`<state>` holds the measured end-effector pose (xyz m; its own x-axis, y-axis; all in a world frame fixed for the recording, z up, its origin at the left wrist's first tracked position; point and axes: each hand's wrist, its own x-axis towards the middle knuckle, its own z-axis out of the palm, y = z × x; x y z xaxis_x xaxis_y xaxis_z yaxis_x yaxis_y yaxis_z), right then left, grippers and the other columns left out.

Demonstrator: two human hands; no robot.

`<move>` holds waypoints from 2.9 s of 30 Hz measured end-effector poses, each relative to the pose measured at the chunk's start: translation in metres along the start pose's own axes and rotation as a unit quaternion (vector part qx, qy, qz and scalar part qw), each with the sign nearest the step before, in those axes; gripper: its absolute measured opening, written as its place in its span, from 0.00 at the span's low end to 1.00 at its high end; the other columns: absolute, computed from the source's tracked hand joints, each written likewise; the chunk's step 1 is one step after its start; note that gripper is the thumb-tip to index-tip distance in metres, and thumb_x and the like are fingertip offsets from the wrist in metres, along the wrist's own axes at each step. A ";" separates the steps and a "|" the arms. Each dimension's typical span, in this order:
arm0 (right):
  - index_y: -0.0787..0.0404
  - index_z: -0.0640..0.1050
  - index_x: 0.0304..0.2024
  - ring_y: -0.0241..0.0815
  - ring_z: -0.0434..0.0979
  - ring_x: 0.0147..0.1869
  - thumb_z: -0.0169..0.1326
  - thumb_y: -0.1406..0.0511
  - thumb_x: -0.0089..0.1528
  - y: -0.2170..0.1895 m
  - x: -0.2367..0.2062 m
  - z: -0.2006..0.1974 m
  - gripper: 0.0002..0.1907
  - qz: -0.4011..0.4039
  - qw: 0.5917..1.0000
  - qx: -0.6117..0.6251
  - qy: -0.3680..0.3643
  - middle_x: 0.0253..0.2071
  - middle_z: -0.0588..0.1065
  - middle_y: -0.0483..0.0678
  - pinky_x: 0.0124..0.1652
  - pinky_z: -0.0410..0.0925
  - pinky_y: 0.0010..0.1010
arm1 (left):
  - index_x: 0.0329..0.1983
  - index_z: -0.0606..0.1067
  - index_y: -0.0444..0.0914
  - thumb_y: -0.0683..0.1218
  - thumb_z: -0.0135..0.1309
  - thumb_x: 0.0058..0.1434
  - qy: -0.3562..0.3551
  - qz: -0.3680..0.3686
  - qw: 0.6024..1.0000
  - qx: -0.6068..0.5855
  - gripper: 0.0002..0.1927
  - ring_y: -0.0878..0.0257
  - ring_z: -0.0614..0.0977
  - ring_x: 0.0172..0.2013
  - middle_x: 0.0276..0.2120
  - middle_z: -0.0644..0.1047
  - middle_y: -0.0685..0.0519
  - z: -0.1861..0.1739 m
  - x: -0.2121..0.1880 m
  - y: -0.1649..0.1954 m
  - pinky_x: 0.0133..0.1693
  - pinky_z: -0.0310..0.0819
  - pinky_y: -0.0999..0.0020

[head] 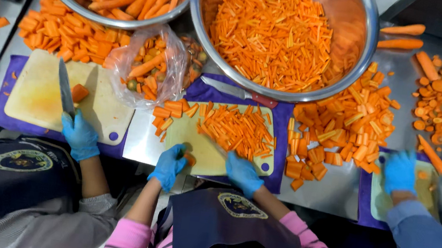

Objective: The person cuts carrot segments into thin sticks with a knife on a cutting board, then gathers the cut sticks and transfers them into a large metal bowl, repeating with more carrot pieces from the table.

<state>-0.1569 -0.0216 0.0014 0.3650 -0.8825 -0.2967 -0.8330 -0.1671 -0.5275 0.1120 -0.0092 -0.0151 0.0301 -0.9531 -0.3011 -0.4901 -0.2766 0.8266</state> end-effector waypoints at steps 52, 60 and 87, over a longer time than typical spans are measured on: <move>0.70 0.66 0.47 0.68 0.78 0.28 0.43 0.67 0.63 -0.010 -0.002 0.010 0.13 -0.069 0.997 0.015 -0.039 0.24 0.75 0.66 0.29 0.69 0.59 | 0.41 0.78 0.39 0.43 0.50 0.60 0.066 0.155 0.933 0.319 0.09 0.47 0.81 0.44 0.44 0.79 0.47 0.066 -0.003 0.040 0.42 0.78 0.52; 0.71 0.66 0.47 0.67 0.79 0.27 0.44 0.69 0.61 -0.012 -0.004 0.008 0.13 -0.079 0.996 0.009 -0.040 0.23 0.75 0.67 0.28 0.70 0.57 | 0.35 0.79 0.40 0.44 0.53 0.56 0.072 0.136 0.953 0.260 0.07 0.46 0.81 0.41 0.41 0.79 0.48 0.060 -0.001 0.046 0.41 0.77 0.51; 0.66 0.67 0.50 0.71 0.78 0.34 0.40 0.65 0.66 -0.019 -0.009 0.015 0.12 -0.030 0.998 0.039 -0.042 0.29 0.77 0.66 0.35 0.67 0.62 | 0.41 0.79 0.43 0.44 0.55 0.57 0.075 0.284 0.915 0.277 0.09 0.49 0.81 0.43 0.44 0.79 0.51 0.050 0.009 0.020 0.41 0.77 0.54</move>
<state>-0.1375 -0.0039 0.0020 0.4498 -0.8317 -0.3256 -0.7748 -0.1819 -0.6055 0.0589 -0.0171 -0.0248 -0.2680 -0.9412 0.2056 -0.8287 0.3340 0.4490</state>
